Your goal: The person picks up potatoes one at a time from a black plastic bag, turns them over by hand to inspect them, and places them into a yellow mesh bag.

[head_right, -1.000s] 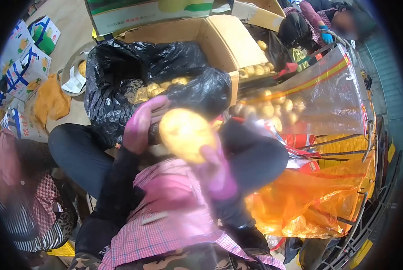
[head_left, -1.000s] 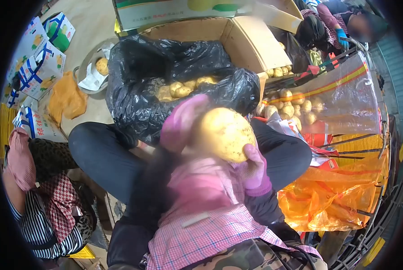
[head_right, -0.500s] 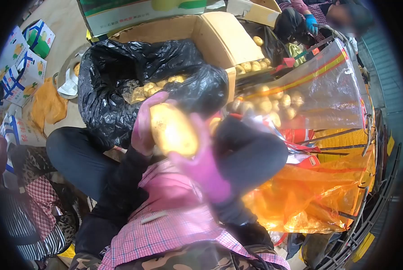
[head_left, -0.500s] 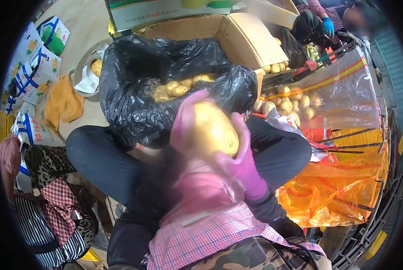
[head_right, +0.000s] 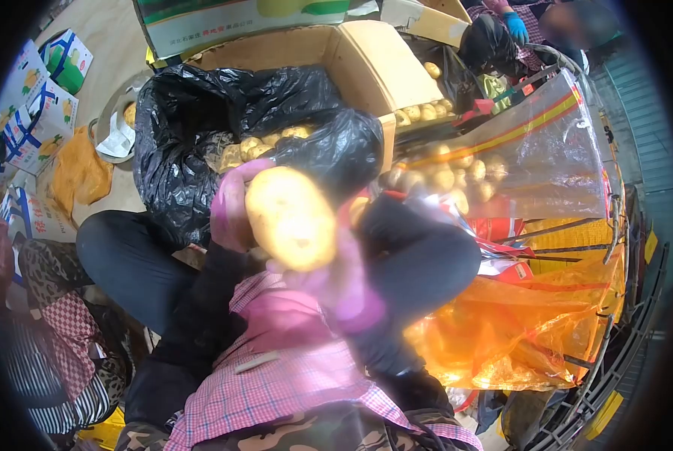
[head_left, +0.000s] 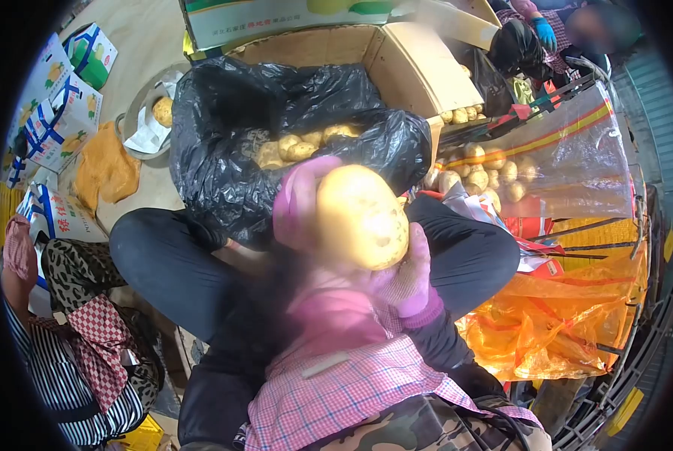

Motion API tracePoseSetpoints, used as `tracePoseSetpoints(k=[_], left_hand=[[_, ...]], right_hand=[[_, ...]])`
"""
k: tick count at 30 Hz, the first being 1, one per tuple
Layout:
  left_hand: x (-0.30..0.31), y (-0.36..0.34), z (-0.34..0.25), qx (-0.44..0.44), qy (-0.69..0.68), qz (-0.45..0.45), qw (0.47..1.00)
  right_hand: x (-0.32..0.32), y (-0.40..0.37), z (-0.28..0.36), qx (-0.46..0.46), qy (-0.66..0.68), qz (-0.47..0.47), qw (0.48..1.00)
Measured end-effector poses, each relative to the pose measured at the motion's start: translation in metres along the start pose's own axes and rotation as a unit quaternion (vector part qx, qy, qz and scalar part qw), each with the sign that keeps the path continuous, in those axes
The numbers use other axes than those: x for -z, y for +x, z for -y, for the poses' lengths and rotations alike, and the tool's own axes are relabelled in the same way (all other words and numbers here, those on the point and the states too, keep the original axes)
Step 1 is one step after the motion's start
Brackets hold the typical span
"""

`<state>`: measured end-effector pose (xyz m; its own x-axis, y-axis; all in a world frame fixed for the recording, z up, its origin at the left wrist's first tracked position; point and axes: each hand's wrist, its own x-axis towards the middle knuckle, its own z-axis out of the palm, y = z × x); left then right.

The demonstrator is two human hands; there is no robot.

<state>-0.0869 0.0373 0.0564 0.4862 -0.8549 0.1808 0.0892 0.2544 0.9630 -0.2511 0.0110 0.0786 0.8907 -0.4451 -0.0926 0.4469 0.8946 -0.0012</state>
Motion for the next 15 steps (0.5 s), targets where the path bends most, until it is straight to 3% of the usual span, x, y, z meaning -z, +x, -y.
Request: tracePoseSetpoints(k=[1, 3, 4, 6, 7, 10, 11, 13, 15], left_hand=[[0.0, 0.0, -0.002, 0.001, -0.018, 0.014, 1.0], [-0.002, 0.001, -0.004, -0.006, -0.025, 0.036, 0.999], [-0.005, 0.0, -0.006, -0.023, 0.004, 0.036, 0.999], [-0.012, 0.0, -0.012, -0.055, 0.074, 0.008, 0.996], [-0.014, 0.002, -0.014, -0.08, 0.12, -0.017, 0.989], [-0.005, 0.003, -0.004, -0.169, 0.299, -0.042, 0.938], [0.004, 0.006, -0.002, -0.162, 0.36, -0.007, 0.919], [0.02, 0.005, -0.001, -0.137, 0.479, 0.061, 0.865], [0.023, 0.004, -0.009, -0.015, 0.335, 0.069, 0.94]], right_hand=[[-0.013, 0.0, -0.004, 0.013, 0.008, -0.055, 0.998], [-0.015, 0.001, -0.005, 0.02, 0.002, -0.076, 0.997], [-0.003, -0.001, -0.003, 0.016, -0.011, -0.044, 0.999], [0.025, -0.006, 0.006, 0.061, -0.294, -0.046, 0.953], [0.021, 0.001, 0.011, 0.105, -0.542, -0.074, 0.83], [-0.017, -0.005, -0.012, 0.19, -0.764, -0.221, 0.576], [-0.004, -0.001, -0.006, 0.222, -0.805, -0.185, 0.518], [0.006, 0.0, -0.01, 0.199, -0.613, -0.188, 0.741], [0.005, 0.001, -0.009, 0.177, -0.4, -0.178, 0.881]])
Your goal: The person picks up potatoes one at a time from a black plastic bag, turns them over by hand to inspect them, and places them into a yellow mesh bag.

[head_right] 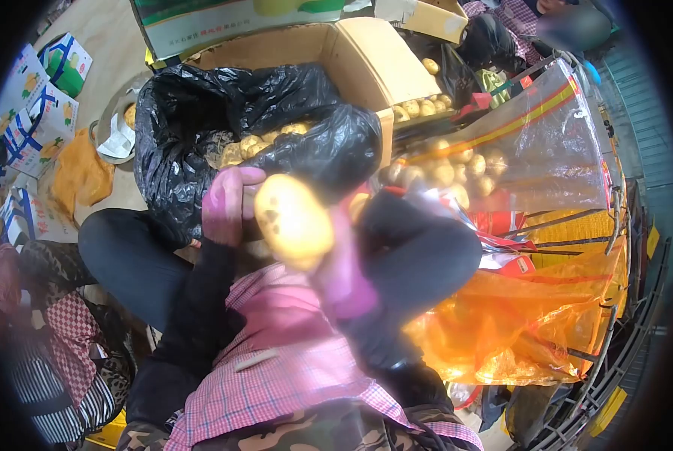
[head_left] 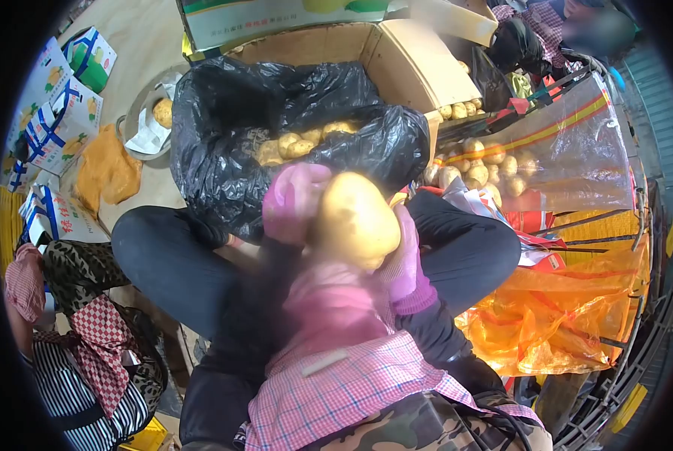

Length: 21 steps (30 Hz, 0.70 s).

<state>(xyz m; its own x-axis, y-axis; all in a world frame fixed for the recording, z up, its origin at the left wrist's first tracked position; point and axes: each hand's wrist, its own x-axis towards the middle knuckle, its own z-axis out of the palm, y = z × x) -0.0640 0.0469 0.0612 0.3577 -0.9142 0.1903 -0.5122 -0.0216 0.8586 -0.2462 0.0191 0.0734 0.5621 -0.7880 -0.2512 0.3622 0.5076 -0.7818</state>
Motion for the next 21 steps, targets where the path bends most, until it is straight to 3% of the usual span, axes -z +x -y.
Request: tracePoseSetpoints(k=[1, 2, 5, 6, 7, 8, 10, 12, 14, 16, 19, 20, 21], left_hand=[[-0.004, 0.0, -0.001, 0.061, -0.278, 0.022, 0.958], [-0.008, 0.0, -0.002, 0.13, -0.531, 0.009, 0.838], [-0.023, -0.009, -0.008, -0.062, -0.295, 0.014, 0.953], [-0.025, -0.006, 0.0, -0.094, -0.23, 0.007, 0.969], [-0.026, -0.004, -0.001, -0.035, -0.258, -0.008, 0.966], [-0.029, -0.003, -0.004, 0.025, -0.284, -0.022, 0.958], [-0.033, -0.003, 0.008, 0.026, -0.265, -0.033, 0.963], [-0.037, -0.005, 0.039, -0.073, -0.189, -0.013, 0.979], [-0.026, -0.001, 0.03, -0.14, -0.151, 0.025, 0.978], [-0.022, -0.005, 0.016, -0.126, -0.158, 0.035, 0.979], [-0.023, -0.015, -0.006, -0.038, -0.281, 0.041, 0.958], [-0.015, -0.014, -0.022, -0.025, -0.37, 0.076, 0.926], [-0.014, -0.014, -0.018, -0.058, -0.314, 0.078, 0.945]], right_hand=[[-0.003, 0.003, 0.006, -0.032, 0.109, 0.021, 0.993], [-0.01, 0.005, 0.012, -0.054, 0.099, -0.016, 0.993], [-0.022, 0.006, 0.014, -0.103, 0.09, -0.106, 0.985], [-0.016, 0.008, 0.007, -0.104, 0.098, -0.119, 0.983], [-0.014, 0.009, 0.004, -0.103, 0.106, -0.131, 0.98], [-0.014, 0.005, 0.006, -0.086, 0.021, -0.129, 0.988], [-0.007, 0.001, 0.011, -0.024, -0.179, -0.096, 0.979], [0.026, 0.013, -0.002, 0.093, -0.418, -0.039, 0.903], [0.022, 0.012, 0.001, 0.205, -0.548, -0.005, 0.811], [0.007, -0.008, 0.008, 0.292, -0.57, -0.017, 0.768], [0.008, 0.015, -0.005, 0.399, -0.481, 0.003, 0.781], [0.005, 0.014, -0.003, 0.368, -0.429, 0.01, 0.825], [0.001, 0.013, 0.0, 0.334, -0.374, 0.018, 0.865]])
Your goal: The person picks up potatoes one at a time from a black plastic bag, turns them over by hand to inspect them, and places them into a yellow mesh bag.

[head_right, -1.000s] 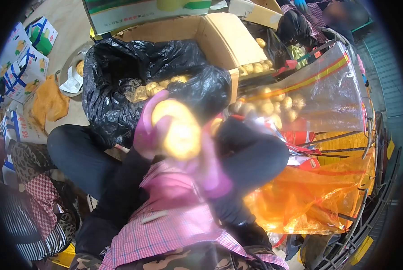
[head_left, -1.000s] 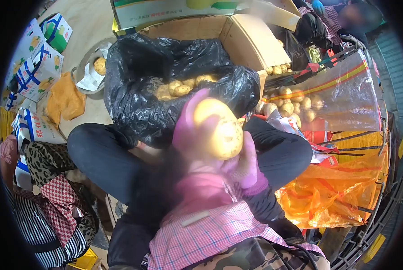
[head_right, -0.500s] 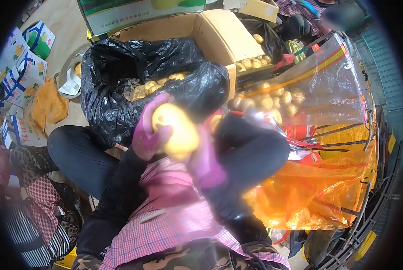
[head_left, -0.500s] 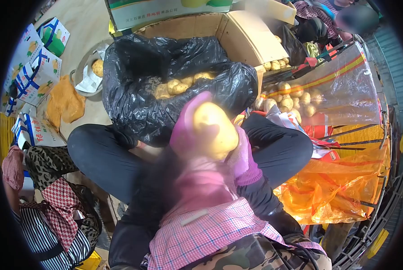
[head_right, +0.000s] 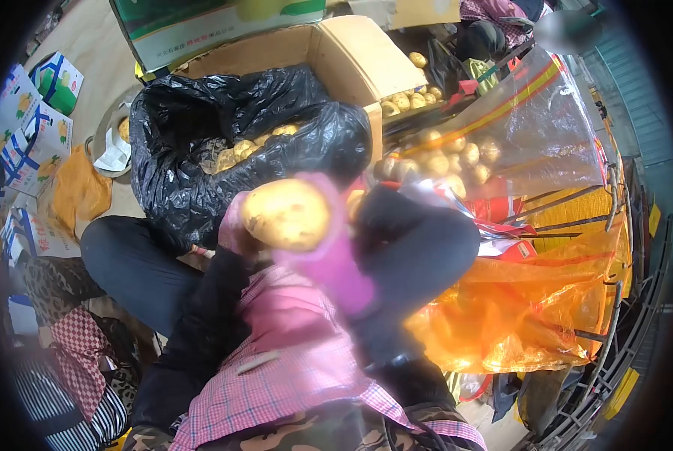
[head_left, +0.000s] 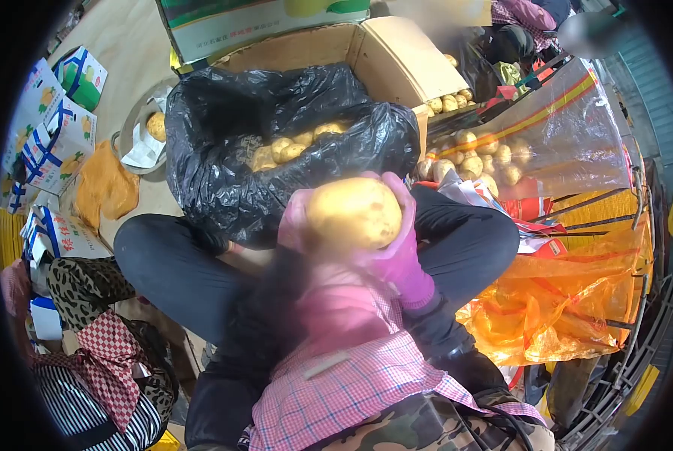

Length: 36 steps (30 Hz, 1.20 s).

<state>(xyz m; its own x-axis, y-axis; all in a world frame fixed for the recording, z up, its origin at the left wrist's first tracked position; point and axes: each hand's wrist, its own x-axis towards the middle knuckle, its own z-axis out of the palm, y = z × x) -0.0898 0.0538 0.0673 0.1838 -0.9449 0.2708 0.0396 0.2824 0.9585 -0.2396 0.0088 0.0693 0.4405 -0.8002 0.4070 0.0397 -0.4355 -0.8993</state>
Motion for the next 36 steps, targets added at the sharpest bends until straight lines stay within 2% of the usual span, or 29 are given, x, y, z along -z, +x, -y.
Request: tracePoseSetpoints(k=[1, 2, 3, 4, 5, 6, 7, 9, 10, 12, 14, 16, 18, 21, 23, 25, 26, 28, 29, 30, 31, 32, 33, 36], left_hand=[[0.003, -0.001, 0.002, -0.027, 0.061, 0.011, 0.998], [0.014, -0.005, 0.022, -0.092, 0.276, 0.01, 0.957], [0.022, -0.01, 0.04, -0.151, 0.477, 0.009, 0.866], [0.024, -0.007, 0.036, -0.024, 0.163, 0.02, 0.986], [0.025, -0.002, 0.028, 0.106, -0.173, 0.028, 0.979], [0.025, 0.002, 0.019, 0.22, -0.486, 0.033, 0.845], [0.019, 0.001, 0.008, 0.205, -0.385, 0.004, 0.9], [0.008, -0.006, -0.007, 0.148, -0.206, -0.023, 0.967], [0.007, -0.009, -0.01, 0.111, -0.131, -0.027, 0.985], [0.013, -0.011, -0.011, -0.003, -0.053, 0.027, 0.998], [0.01, -0.008, -0.024, 0.013, 0.019, 0.012, 1.0], [0.005, -0.005, -0.029, 0.023, 0.051, -0.003, 0.998], [0.001, -0.003, -0.03, 0.024, 0.04, -0.021, 0.999], [-0.004, -0.002, -0.021, 0.022, 0.028, -0.043, 0.998], [-0.003, 0.0, -0.012, 0.045, 0.071, -0.043, 0.996], [-0.007, 0.015, -0.005, 0.039, -0.085, -0.071, 0.993], [-0.001, 0.014, -0.002, -0.086, 0.193, -0.046, 0.976], [0.007, 0.016, 0.005, -0.1, 0.311, -0.036, 0.944], [0.007, 0.02, 0.009, 0.022, 0.168, -0.032, 0.985], [0.013, 0.024, 0.021, -0.058, 0.188, -0.031, 0.98], [0.018, 0.029, 0.004, -0.132, 0.278, -0.035, 0.951], [0.032, 0.035, -0.003, -0.132, 0.301, -0.023, 0.944], [0.042, 0.038, -0.002, -0.141, 0.346, -0.056, 0.926], [0.069, 0.039, 0.013, -0.132, 0.468, -0.147, 0.861]], right_hand=[[-0.001, 0.001, 0.003, -0.037, 0.066, 0.0, 0.997], [-0.003, 0.002, 0.003, -0.028, 0.089, -0.005, 0.996], [-0.005, 0.0, 0.004, -0.021, 0.112, -0.009, 0.993], [-0.006, -0.001, 0.005, -0.014, 0.135, -0.013, 0.991], [-0.004, 0.0, 0.003, -0.009, 0.111, 0.01, 0.994], [0.002, 0.002, 0.0, -0.002, 0.086, 0.033, 0.996], [0.006, 0.004, -0.002, 0.005, 0.061, 0.055, 0.997], [-0.002, -0.001, 0.005, 0.012, 0.139, 0.012, 0.99], [-0.005, -0.003, 0.008, 0.013, 0.178, -0.009, 0.984], [-0.004, 0.001, 0.008, 0.055, 0.148, 0.006, 0.987], [-0.003, 0.001, 0.008, 0.07, 0.111, 0.012, 0.991], [-0.003, 0.001, 0.008, 0.056, 0.069, 0.014, 0.996], [0.001, 0.003, 0.008, 0.06, 0.097, 0.031, 0.993], [0.002, 0.006, 0.014, 0.097, 0.037, 0.026, 0.994], [0.009, 0.009, 0.018, 0.066, 0.028, 0.036, 0.997], [0.023, 0.017, 0.019, -0.025, 0.082, 0.061, 0.994], [0.026, 0.017, 0.025, -0.064, 0.153, 0.02, 0.986], [0.037, 0.022, 0.039, -0.114, 0.274, -0.074, 0.952], [0.052, 0.034, 0.055, -0.129, 0.27, -0.085, 0.95], [0.073, 0.047, 0.062, -0.104, 0.191, -0.165, 0.962], [0.096, 0.06, 0.069, -0.083, 0.119, -0.24, 0.96], [0.115, 0.075, 0.077, -0.07, 0.053, -0.309, 0.947], [0.141, 0.094, 0.097, -0.009, -0.029, -0.339, 0.94], [0.213, 0.16, 0.13, 0.183, -0.217, -0.451, 0.846]])
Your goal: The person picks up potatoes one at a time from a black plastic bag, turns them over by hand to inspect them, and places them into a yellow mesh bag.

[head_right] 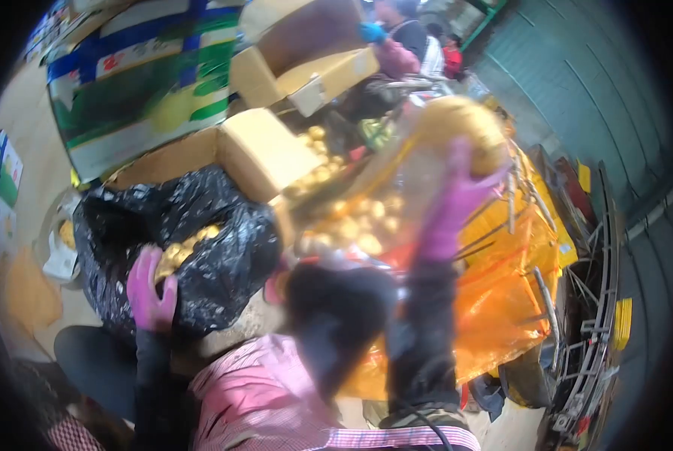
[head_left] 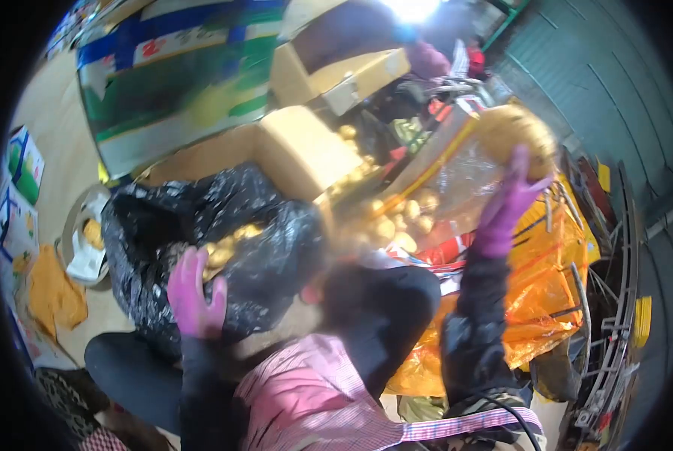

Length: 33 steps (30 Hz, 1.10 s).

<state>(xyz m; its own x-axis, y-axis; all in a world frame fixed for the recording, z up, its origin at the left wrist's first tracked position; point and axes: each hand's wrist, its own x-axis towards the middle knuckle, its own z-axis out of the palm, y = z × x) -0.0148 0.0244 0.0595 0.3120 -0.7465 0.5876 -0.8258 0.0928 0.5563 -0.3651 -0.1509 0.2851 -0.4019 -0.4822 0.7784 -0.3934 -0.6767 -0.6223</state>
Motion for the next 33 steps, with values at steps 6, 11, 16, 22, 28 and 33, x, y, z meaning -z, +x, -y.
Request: tracePoseSetpoints(k=[6, 11, 16, 22, 28, 33], left_hand=[[-0.023, -0.013, 0.025, 0.048, 0.133, 0.04, 0.989], [-0.027, -0.002, 0.021, 0.119, 0.049, 0.191, 0.973], [-0.032, -0.012, 0.028, 0.116, 0.013, 0.149, 0.982], [-0.034, -0.02, 0.037, 0.145, -0.02, 0.166, 0.975], [-0.029, -0.009, 0.034, 0.146, -0.001, 0.179, 0.973], [-0.028, -0.01, 0.03, 0.132, -0.004, 0.155, 0.979]], right_hand=[[-0.031, 0.067, -0.061, 0.223, -0.262, -0.041, 0.938], [-0.178, -0.143, 0.012, 0.01, 0.078, 0.652, 0.754], [-0.301, -0.353, -0.157, 0.07, 0.105, 0.943, 0.308], [-0.358, -0.262, -0.22, 0.073, -0.24, 0.66, 0.708], [-0.347, -0.168, -0.14, 0.363, -0.279, 0.324, 0.828], [-0.321, -0.274, -0.133, -0.077, 0.028, 0.892, 0.445]])
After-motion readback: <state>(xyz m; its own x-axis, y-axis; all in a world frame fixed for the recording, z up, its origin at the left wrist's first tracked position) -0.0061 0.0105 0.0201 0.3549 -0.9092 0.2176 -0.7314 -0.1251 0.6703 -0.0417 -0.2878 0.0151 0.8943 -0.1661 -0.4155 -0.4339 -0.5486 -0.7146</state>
